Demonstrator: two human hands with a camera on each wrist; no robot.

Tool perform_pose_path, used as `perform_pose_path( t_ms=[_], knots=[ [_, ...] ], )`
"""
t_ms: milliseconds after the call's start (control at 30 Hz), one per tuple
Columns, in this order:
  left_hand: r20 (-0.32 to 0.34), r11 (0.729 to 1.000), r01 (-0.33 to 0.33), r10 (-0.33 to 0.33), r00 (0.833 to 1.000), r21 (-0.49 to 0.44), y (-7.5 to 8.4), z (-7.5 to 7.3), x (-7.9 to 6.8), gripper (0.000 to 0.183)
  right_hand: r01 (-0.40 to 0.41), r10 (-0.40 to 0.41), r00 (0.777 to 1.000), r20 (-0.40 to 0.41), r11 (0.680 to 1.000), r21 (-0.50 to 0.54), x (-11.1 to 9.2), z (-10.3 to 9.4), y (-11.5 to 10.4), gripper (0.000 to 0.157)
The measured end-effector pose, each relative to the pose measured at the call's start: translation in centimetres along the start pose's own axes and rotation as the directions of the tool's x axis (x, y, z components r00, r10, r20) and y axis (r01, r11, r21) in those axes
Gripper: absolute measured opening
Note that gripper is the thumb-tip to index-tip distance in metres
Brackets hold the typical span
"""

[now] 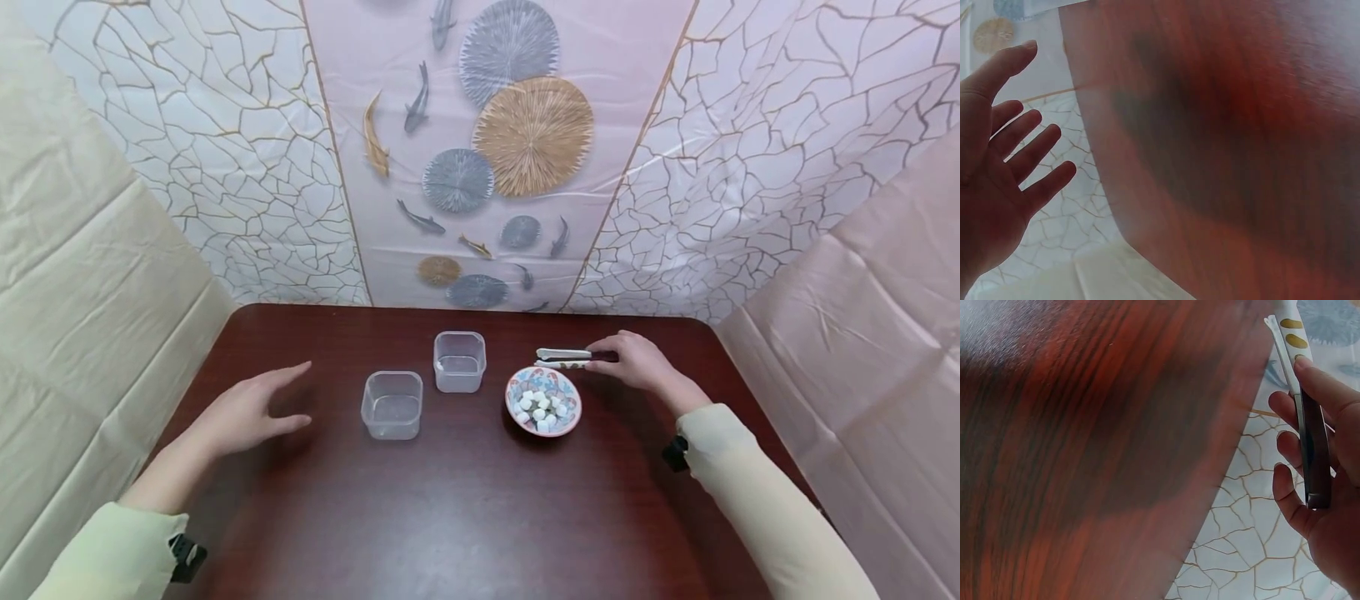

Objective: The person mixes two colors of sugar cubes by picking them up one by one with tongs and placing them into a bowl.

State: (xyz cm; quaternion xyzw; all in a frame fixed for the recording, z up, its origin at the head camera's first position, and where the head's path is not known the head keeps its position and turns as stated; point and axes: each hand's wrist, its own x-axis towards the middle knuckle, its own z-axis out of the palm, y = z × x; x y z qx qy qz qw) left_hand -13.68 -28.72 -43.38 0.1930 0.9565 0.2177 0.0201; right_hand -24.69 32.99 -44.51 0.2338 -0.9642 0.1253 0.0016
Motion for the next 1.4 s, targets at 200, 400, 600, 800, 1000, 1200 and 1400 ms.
perform_pose_path(
  t_ms=[200, 400, 600, 800, 1000, 1200, 1400],
  knots=[
    [-0.025, 1.000, -0.014, 0.014, 1.000, 0.005, -0.9, 0.4, -1.9, 0.084, 0.020, -0.020, 1.000, 0.016, 1.000, -0.019, 0.3, 0.4, -0.5, 0.034],
    [-0.024, 1.000, 0.009, -0.008, 1.000, 0.003, -1.4, 0.4, -3.1, 0.083, 0.036, -0.035, 0.999, 0.027, 0.997, -0.070, 0.4, 0.9, -0.6, 0.032],
    [-0.015, 1.000, 0.025, -0.025, 1.000, 0.001, -1.8, 0.5, -3.9, 0.084, 0.068, -0.067, 0.998, 0.013, 0.993, -0.095, 0.5, 1.8, -0.6, 0.030],
    [-0.011, 0.999, 0.035, -0.035, 0.999, -0.011, -2.1, 0.6, -4.4, 0.084, 0.127, -0.130, 0.991, -0.018, 0.984, -0.124, 0.8, 2.7, -0.7, 0.026],
    [-0.011, 0.999, 0.038, -0.038, 0.999, -0.015, -2.2, 0.9, -4.4, 0.084, 0.146, -0.153, 0.988, -0.027, 0.975, -0.168, 1.1, 3.1, -0.8, 0.025],
    [-0.031, 1.000, 0.016, -0.017, 0.999, -0.016, -2.0, 1.4, -4.1, 0.084, 0.136, -0.141, 0.990, -0.013, 0.972, -0.193, 1.0, 3.3, -0.7, 0.030],
    [-0.033, 1.000, 0.012, -0.012, 0.999, -0.011, -1.9, 1.7, -4.0, 0.085, 0.080, -0.088, 0.995, -0.041, 0.981, -0.175, 0.2, 2.4, -0.7, 0.048]
  ],
)
